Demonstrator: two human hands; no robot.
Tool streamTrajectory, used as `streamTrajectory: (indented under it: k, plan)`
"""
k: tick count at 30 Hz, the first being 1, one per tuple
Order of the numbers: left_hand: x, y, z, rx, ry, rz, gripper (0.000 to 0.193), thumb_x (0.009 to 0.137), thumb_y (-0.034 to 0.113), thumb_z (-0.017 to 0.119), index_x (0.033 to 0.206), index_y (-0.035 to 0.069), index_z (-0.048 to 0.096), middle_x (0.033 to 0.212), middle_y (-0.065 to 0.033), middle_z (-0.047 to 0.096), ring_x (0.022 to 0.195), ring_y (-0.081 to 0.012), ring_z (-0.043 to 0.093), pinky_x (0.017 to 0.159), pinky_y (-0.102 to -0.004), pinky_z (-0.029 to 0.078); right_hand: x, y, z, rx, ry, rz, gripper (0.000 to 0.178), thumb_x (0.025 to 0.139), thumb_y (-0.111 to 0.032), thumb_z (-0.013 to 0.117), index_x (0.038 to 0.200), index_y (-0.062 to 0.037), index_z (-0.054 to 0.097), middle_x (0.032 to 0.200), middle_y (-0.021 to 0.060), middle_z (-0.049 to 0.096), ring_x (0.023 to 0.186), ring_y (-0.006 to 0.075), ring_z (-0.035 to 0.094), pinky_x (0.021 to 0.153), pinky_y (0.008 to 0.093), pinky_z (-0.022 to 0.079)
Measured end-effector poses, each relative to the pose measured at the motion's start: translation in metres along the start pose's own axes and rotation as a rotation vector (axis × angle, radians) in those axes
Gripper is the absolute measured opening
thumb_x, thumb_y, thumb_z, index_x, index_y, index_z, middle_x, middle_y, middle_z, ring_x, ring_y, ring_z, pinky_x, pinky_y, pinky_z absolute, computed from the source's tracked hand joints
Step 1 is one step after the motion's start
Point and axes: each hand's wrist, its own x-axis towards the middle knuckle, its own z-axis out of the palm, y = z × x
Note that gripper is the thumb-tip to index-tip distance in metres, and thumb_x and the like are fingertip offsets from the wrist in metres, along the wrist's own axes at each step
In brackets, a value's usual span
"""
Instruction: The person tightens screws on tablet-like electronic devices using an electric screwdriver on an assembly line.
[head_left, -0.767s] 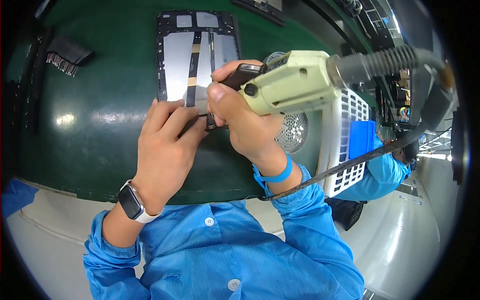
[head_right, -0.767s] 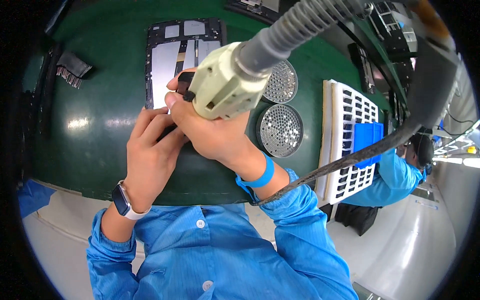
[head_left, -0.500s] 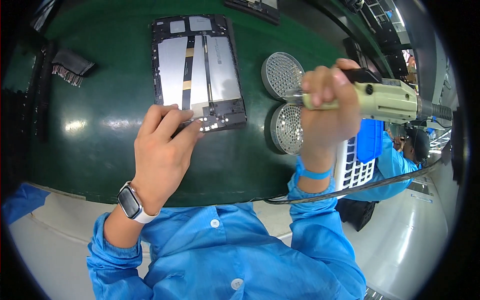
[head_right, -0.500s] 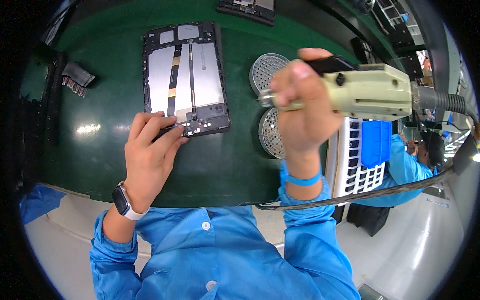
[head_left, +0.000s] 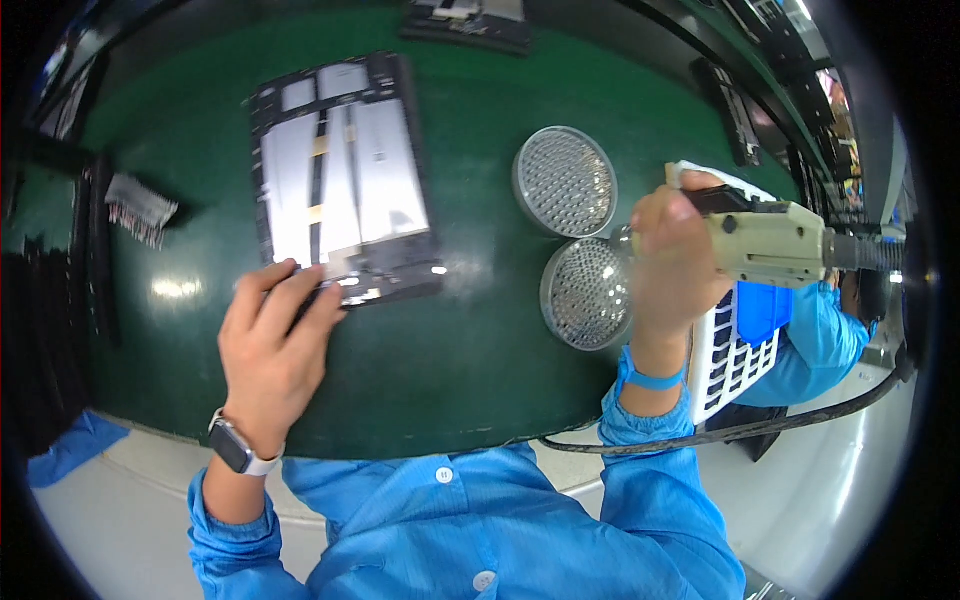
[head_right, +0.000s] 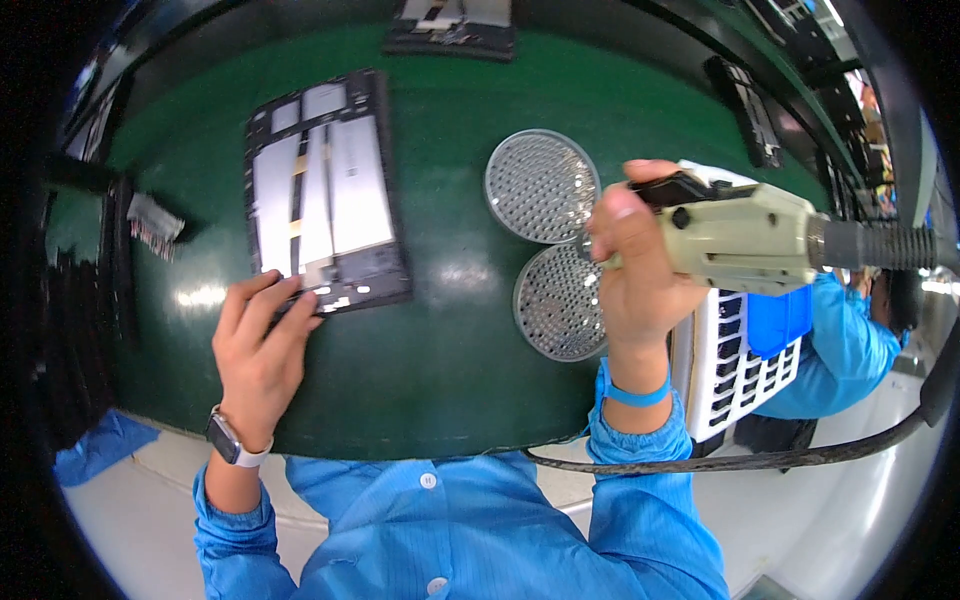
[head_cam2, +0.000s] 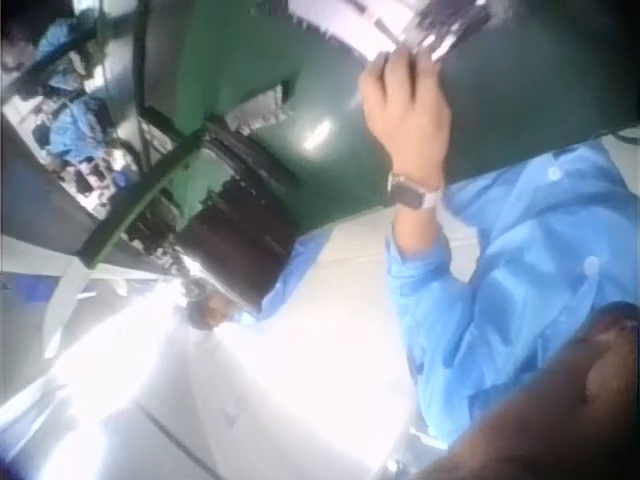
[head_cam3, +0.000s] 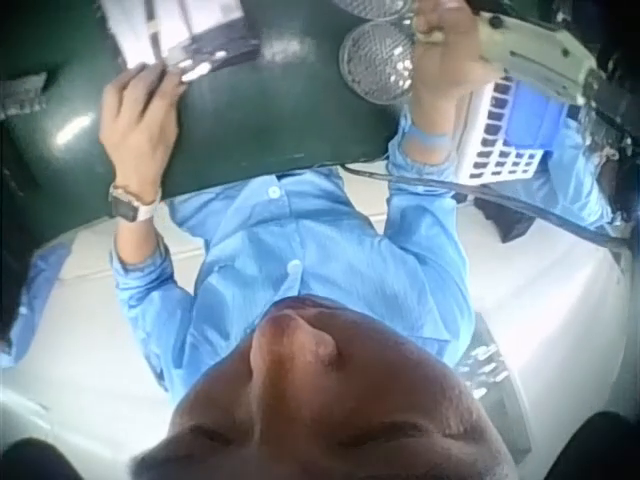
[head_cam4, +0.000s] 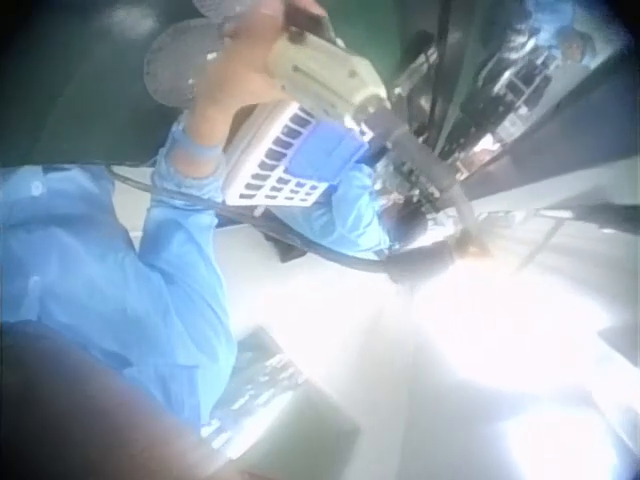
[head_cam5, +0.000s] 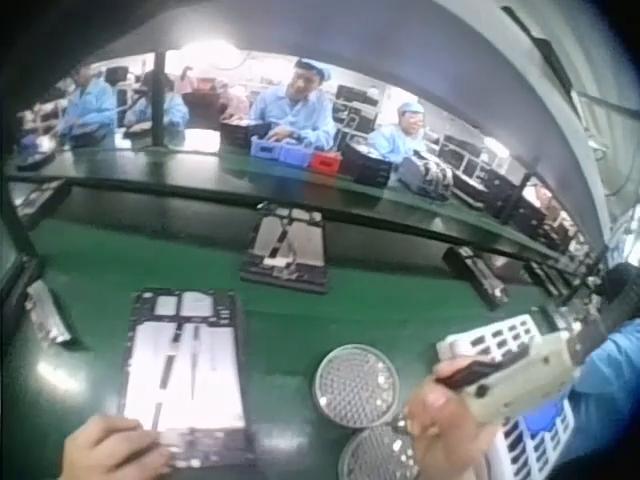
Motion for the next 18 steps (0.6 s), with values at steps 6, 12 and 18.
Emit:
streamTrajectory:
  k: [6, 12, 18]
  plan:
    - [0.039, -0.046, 0.003, 0.192, 0.005, -0.046, 0.036, 0.073, -0.006, 0.067, 0.108, 0.002, 0.069, 0.101, -0.0133, 0.063, 0.093, -0.0319, 0.058, 0.080, -0.0398, 0.050, 0.004, -0.004, -0.002, -0.006, 0.048, 0.072, 0.022, 0.079, 0.006, 0.070, 0.100, 0.0032, 0.063, 0.071, 0.0066, 0.062, 0.053, 0.0096, 0.055, 0.046, 0.0213, 0.042]
    - [0.113, -0.125, 0.034, 0.333, -0.008, -0.023, 0.036, 0.087, 0.000, 0.057, 0.121, 0.008, 0.065, 0.110, -0.0076, 0.059, 0.093, -0.0285, 0.055, 0.081, -0.0376, 0.048, 0.009, -0.003, -0.014, 0.039, 0.024, 0.045, 0.023, 0.078, 0.007, 0.070, 0.099, 0.0035, 0.063, 0.069, 0.0056, 0.061, 0.052, 0.0098, 0.055, 0.044, 0.0217, 0.042]
    - [0.127, -0.211, 0.050, 0.194, 0.023, -0.073, 0.028, 0.090, 0.004, 0.057, 0.117, 0.006, 0.064, 0.117, -0.0068, 0.061, 0.110, -0.0283, 0.057, 0.094, -0.0351, 0.046, 0.003, 0.005, -0.015, 0.119, 0.047, 0.107, 0.021, 0.077, 0.007, 0.071, 0.097, 0.0033, 0.063, 0.070, 0.0064, 0.061, 0.051, 0.0107, 0.055, 0.044, 0.0224, 0.042]
